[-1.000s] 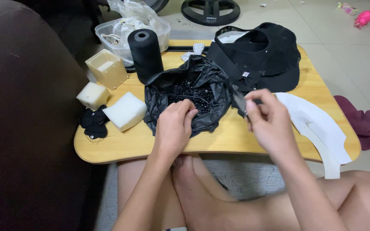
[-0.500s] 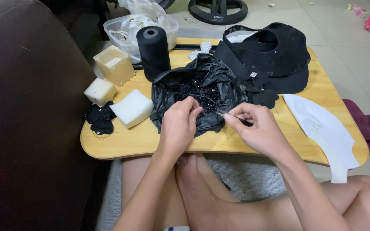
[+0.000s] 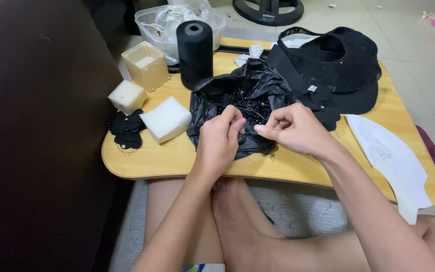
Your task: Sewing small black decorative components onto a fabric base using a needle and thread
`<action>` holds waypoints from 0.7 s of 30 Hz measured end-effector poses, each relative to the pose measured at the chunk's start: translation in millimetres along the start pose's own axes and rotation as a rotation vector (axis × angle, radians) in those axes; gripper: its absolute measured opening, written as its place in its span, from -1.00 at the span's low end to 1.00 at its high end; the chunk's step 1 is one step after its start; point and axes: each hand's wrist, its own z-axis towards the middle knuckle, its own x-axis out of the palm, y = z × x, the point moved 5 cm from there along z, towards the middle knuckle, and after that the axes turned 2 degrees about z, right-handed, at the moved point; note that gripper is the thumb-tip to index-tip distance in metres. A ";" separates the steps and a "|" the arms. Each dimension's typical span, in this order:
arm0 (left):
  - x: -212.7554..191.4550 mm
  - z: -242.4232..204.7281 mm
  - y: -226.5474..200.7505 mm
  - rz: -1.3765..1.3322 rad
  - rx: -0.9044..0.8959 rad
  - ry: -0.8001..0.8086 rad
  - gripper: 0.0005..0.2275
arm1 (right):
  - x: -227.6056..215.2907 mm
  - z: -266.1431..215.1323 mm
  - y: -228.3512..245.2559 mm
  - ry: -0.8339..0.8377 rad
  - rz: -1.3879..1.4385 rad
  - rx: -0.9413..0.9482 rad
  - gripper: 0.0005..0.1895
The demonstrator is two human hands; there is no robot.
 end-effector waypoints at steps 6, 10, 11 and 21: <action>-2.1 -0.5 -2.7 -0.012 0.004 -0.008 -0.88 | 6.0 13.8 -2.7 0.059 -0.015 -0.015 -0.88; -3.2 -0.5 -3.7 0.018 0.020 0.004 -0.90 | 12.9 17.5 1.0 0.099 0.016 -0.028 -0.90; -3.4 -0.8 -3.2 0.013 0.011 0.002 -0.90 | 15.8 19.2 -0.7 0.122 0.032 -0.016 -0.88; -1.9 -0.2 1.4 0.008 0.029 -0.015 -0.88 | 22.5 26.5 -3.2 0.167 0.078 -0.007 -0.83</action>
